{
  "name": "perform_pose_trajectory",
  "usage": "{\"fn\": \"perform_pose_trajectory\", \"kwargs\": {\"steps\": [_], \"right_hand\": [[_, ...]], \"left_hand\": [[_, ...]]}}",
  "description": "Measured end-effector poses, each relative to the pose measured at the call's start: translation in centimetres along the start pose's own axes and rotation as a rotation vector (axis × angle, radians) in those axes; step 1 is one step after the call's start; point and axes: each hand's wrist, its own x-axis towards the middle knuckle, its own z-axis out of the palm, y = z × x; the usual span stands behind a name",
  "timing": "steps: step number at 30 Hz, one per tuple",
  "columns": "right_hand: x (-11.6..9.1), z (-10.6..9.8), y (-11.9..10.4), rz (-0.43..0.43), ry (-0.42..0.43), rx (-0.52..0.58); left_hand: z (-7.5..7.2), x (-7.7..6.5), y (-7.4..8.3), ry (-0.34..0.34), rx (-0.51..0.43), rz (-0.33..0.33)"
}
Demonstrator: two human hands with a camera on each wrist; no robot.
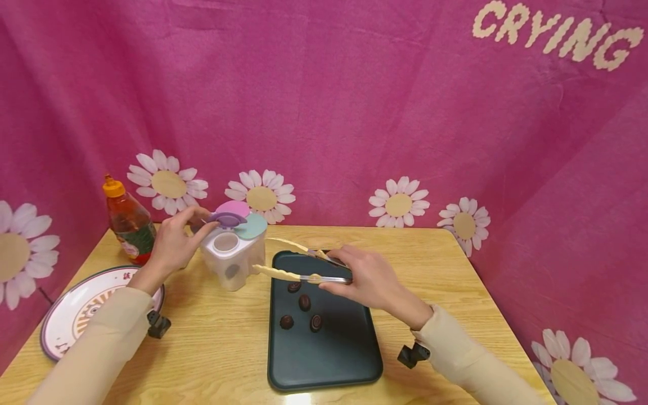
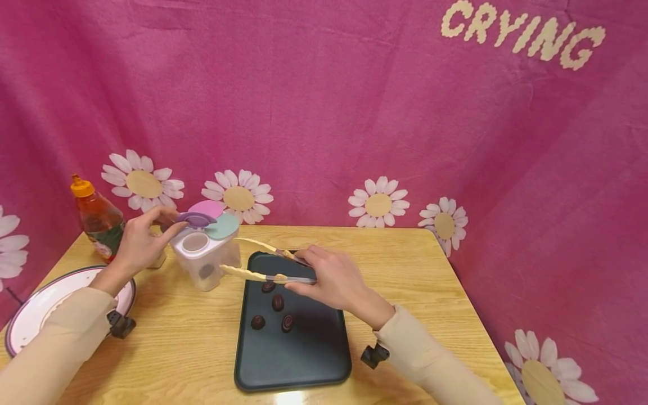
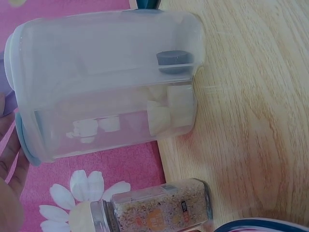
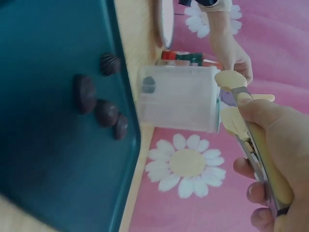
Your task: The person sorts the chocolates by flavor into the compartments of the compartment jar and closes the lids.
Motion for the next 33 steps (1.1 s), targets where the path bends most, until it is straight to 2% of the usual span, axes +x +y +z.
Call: {"fn": "perform_pose_trajectory", "kwargs": {"steps": [10,16,24,30,33], "right_hand": [[-4.6,-0.4,2.4,0.097,-0.042,-0.052],[-7.1,-0.7,3.6,0.158,-0.071,-0.041],[-10.1,0.0,4.1,0.189,-0.079,-0.029],[-11.8,1.0,3.8,0.236,-0.132,0.024],[-12.5,1.5,3.6,0.228,-0.142,0.035]], "left_hand": [[0.0,0.0,0.0,-0.007,-0.001,-0.004],[0.0,0.0,0.2,-0.010,-0.005,-0.015],[0.1,-0.1,0.2,-0.005,0.002,-0.027],[0.2,0.0,0.1,0.011,0.007,-0.014],[0.2,-0.1,0.1,0.015,0.008,-0.010]]}}
